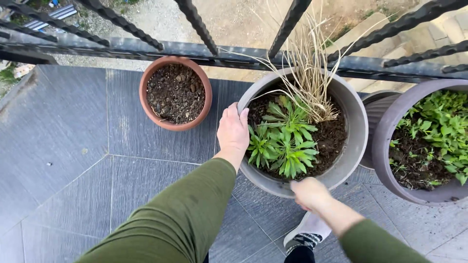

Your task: The person uses a small hand trowel to dig into a rectangular planter and transplant small green seedlings into a larger round pot. They then move to another pot containing a larger plant and dry grass, using the trowel to loosen the soil around the plant.

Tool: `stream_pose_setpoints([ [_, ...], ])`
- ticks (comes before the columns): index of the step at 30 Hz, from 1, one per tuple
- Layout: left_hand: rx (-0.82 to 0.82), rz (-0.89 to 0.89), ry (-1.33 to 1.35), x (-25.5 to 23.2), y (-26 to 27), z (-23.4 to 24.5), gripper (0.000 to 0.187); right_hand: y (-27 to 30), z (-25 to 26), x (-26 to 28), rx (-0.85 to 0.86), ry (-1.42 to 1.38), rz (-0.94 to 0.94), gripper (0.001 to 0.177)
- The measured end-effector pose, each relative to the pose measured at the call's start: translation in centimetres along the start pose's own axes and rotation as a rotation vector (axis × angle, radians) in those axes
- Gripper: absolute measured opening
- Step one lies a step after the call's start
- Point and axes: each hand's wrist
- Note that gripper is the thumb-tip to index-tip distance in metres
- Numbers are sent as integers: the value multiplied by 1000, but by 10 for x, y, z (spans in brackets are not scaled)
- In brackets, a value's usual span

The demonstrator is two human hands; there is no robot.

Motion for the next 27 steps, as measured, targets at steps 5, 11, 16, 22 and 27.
stream_pose_setpoints([
  [5,9,47,68,-4,-2,3,49,23,-8,2,-43,-216,-80,57],
  [11,0,40,54,-1,-2,-2,48,63,19,-10,-129,107,64,43],
  [16,14,64,46,-7,-5,3,47,72,51,52,-50,95,57,39],
  [22,13,67,1,-12,-4,11,47,94,49,24,-196,279,100,37],
  [27,15,44,68,-16,-2,6,47,65,58,58,-107,147,73,37],
])
Point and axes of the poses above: each hand's wrist, its own y-axis away from the middle knuckle, its own z-axis out of the back of the hand, x = y × z, and after that the axes turned 14 degrees about y, right-handed
